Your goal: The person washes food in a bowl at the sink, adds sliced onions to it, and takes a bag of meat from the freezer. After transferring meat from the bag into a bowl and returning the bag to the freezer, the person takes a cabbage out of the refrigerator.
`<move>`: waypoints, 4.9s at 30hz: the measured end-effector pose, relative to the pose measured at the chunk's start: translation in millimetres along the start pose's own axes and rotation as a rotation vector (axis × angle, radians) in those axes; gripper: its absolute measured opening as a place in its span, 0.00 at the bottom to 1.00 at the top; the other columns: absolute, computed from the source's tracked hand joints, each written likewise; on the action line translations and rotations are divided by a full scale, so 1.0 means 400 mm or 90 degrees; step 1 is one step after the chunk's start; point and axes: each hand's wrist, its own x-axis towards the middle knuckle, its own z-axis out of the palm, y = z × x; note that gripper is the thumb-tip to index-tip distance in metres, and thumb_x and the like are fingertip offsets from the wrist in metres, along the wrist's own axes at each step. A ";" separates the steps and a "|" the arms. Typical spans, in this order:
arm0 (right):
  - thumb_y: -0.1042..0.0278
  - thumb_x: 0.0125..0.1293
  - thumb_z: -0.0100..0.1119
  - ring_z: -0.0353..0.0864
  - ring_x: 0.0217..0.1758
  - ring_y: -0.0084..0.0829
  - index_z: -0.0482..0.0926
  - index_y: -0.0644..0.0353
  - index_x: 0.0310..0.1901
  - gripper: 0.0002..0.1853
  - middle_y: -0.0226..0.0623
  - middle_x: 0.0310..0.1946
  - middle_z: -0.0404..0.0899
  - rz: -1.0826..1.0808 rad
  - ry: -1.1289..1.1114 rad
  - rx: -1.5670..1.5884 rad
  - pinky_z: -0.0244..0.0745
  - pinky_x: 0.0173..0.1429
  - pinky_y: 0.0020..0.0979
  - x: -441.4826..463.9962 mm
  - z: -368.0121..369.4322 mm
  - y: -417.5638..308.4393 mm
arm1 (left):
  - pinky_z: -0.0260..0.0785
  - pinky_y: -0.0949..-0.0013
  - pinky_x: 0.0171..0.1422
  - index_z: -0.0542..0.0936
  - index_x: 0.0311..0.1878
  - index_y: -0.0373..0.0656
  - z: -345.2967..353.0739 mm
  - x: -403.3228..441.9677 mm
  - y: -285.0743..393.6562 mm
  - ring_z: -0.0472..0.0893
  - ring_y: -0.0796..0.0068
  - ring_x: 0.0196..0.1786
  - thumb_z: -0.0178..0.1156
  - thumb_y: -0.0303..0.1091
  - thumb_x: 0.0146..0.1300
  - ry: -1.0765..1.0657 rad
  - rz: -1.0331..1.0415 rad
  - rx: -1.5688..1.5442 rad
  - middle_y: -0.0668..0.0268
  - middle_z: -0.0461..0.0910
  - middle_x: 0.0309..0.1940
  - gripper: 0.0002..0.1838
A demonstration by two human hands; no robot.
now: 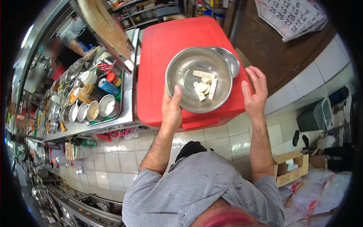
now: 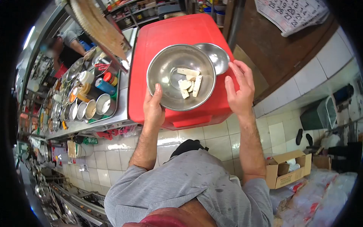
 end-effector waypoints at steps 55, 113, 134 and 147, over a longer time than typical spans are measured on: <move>0.72 0.62 0.51 0.72 0.54 0.35 0.60 0.65 0.59 0.24 0.42 0.52 0.69 0.814 0.149 0.516 0.70 0.55 0.36 -0.145 -0.365 0.705 | 0.57 0.64 0.64 0.49 0.66 0.33 0.169 0.247 -0.211 0.64 0.58 0.62 0.62 0.26 0.49 0.145 0.070 0.349 0.48 0.59 0.60 0.43; 0.69 0.62 0.50 0.78 0.42 0.38 0.66 0.63 0.54 0.18 0.42 0.44 0.75 0.784 -0.726 0.714 0.76 0.39 0.38 1.455 1.300 1.933 | 0.63 0.70 0.56 0.60 0.60 0.39 0.469 1.993 -0.687 0.70 0.72 0.52 0.50 0.22 0.59 0.821 0.283 -0.025 0.61 0.69 0.51 0.24; 0.66 0.62 0.47 0.75 0.34 0.37 0.70 0.61 0.48 0.14 0.42 0.38 0.76 1.008 -0.524 0.559 0.72 0.28 0.32 1.655 2.469 1.936 | 0.76 0.66 0.35 0.58 0.58 0.44 -0.529 2.758 -0.294 0.75 0.70 0.39 0.49 0.15 0.38 0.758 0.173 -0.034 0.61 0.69 0.44 0.37; 0.68 0.63 0.47 0.80 0.39 0.33 0.64 0.67 0.55 0.20 0.44 0.42 0.76 0.634 -0.915 0.727 0.79 0.36 0.35 1.985 3.392 1.359 | 0.77 0.52 0.33 0.52 0.61 0.48 -1.171 3.072 -0.176 0.77 0.58 0.44 0.48 0.21 0.53 0.918 0.146 -0.065 0.54 0.67 0.50 0.31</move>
